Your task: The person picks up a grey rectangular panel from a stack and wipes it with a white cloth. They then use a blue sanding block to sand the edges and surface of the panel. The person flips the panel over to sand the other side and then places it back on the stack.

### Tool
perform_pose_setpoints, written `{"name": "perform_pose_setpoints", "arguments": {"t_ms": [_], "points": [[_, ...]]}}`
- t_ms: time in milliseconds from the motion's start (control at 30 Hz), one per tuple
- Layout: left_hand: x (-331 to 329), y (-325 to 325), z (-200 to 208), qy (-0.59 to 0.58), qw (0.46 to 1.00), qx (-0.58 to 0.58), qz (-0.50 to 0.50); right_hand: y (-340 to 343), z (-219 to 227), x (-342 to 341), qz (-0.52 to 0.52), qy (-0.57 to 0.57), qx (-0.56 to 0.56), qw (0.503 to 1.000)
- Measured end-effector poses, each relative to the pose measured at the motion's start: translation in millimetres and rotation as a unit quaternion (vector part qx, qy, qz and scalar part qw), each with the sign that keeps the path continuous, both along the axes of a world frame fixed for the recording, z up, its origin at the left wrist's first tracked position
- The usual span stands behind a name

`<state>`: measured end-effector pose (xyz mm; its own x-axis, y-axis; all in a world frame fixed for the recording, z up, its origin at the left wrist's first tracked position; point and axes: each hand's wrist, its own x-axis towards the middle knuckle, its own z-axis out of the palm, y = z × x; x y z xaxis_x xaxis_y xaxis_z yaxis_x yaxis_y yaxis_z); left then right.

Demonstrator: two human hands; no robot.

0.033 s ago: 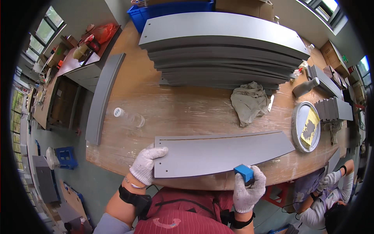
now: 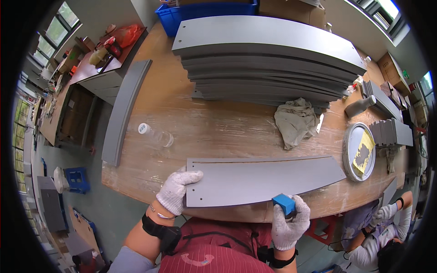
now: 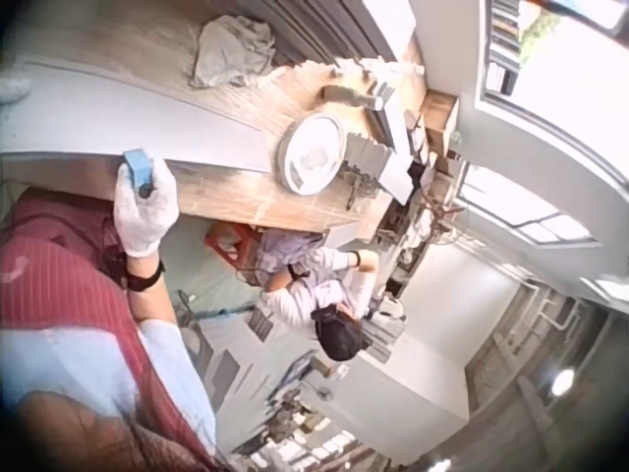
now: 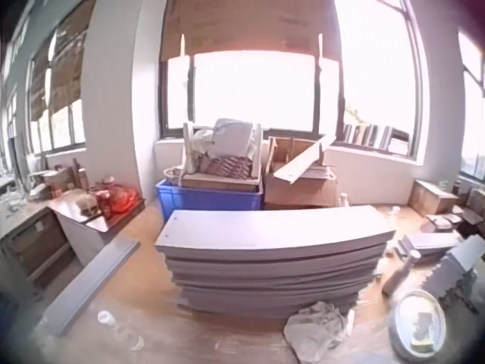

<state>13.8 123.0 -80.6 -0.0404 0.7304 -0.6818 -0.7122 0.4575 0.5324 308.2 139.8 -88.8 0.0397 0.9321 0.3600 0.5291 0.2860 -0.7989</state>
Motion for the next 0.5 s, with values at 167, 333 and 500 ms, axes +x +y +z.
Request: {"name": "perform_pose_setpoints", "arguments": {"t_ms": [167, 333, 500], "points": [[3, 4, 9, -0.018, 0.999, 0.016, -0.029, -6, 40, -57, 0.162, -0.044, 0.044, 0.985], [5, 3, 0, -0.067, 0.997, 0.037, -0.017, -9, 66, -112, 0.309, -0.054, 0.104, 0.944], [6, 5, 8, -0.063, 0.998, 0.001, -0.027, -17, 78, -111, 0.274, -0.117, 0.111, 0.948]]}}
